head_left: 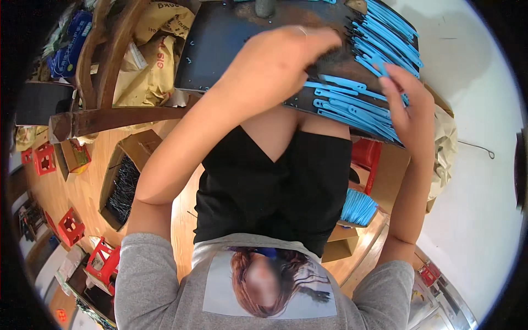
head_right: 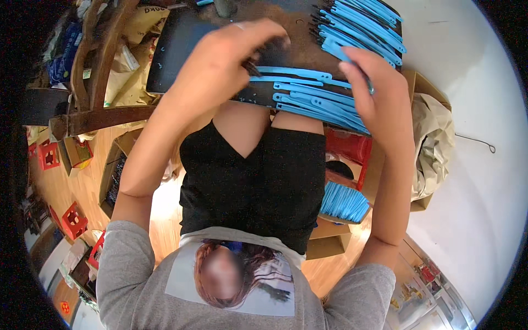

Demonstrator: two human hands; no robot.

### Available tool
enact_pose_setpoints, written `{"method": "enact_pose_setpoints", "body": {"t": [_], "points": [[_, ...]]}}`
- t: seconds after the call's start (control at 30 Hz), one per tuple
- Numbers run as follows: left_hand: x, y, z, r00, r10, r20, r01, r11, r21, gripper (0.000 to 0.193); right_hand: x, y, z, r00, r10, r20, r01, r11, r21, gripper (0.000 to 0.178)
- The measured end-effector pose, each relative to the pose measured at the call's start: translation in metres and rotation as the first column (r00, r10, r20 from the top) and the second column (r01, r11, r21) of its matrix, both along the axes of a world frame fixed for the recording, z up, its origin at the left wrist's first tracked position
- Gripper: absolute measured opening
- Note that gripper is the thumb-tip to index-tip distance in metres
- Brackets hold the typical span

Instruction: Manually assembling small blue plastic components onto a black base frame.

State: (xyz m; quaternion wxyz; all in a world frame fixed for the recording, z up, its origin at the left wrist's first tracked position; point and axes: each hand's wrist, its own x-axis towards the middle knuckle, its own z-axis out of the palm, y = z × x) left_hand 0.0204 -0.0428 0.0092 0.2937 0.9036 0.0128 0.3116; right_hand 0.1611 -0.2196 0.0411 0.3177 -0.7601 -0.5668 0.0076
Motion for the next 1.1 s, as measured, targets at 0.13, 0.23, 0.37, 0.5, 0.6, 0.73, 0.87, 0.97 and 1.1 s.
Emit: {"method": "enact_pose_setpoints", "body": {"t": [0.13, 0.23, 0.37, 0.5, 0.6, 0.73, 0.87, 0.97, 1.1], "points": [[-0.003, 0.011, 0.025, 0.974, 0.038, 0.225, 0.040, 0.943, -0.332, 0.014, -0.006, 0.008, -0.003, 1.000, 0.000, -0.007, 0.001, 0.991, 0.134, 0.019], [0.000, 0.014, 0.027, 0.972, 0.111, 0.208, 0.013, 0.856, -0.517, 0.014, -0.010, 0.022, -0.007, 0.999, 0.032, -0.031, -0.025, 0.981, 0.191, 0.020], [0.003, 0.014, 0.025, 0.989, 0.149, 0.024, -0.097, 0.750, -0.655, 0.016, -0.012, 0.041, -0.008, 0.992, 0.077, -0.101, -0.046, 0.959, 0.281, 0.019], [0.009, 0.020, 0.028, 0.996, 0.085, -0.024, -0.083, 0.818, -0.570, 0.017, -0.007, 0.047, -0.007, 0.990, 0.096, -0.102, -0.062, 0.953, 0.296, 0.020], [0.015, 0.026, 0.030, 0.999, -0.014, -0.041, -0.006, 0.893, -0.450, 0.016, 0.001, 0.041, -0.009, 0.988, 0.070, -0.137, -0.026, 0.953, 0.301, 0.023], [0.023, 0.022, 0.042, 0.996, -0.095, 0.001, 0.085, 0.895, -0.438, 0.015, 0.012, 0.025, -0.009, 0.953, -0.073, -0.294, 0.127, 0.977, 0.169, 0.022], [0.029, 0.017, 0.048, 0.989, -0.138, 0.046, 0.145, 0.896, -0.419, 0.015, 0.017, 0.020, 0.001, 0.978, -0.046, -0.204, 0.090, 0.972, 0.215, 0.021], [0.030, 0.012, 0.050, 0.992, -0.027, -0.123, -0.022, 0.925, -0.380, 0.014, 0.020, 0.010, 0.009, 0.960, -0.123, -0.252, 0.161, 0.978, 0.132, 0.022], [0.039, 0.017, 0.032, 0.923, -0.216, 0.320, 0.304, 0.917, -0.259, 0.013, 0.019, 0.011, 0.008, 0.968, -0.155, -0.199, 0.187, 0.971, 0.151, 0.023]]}}
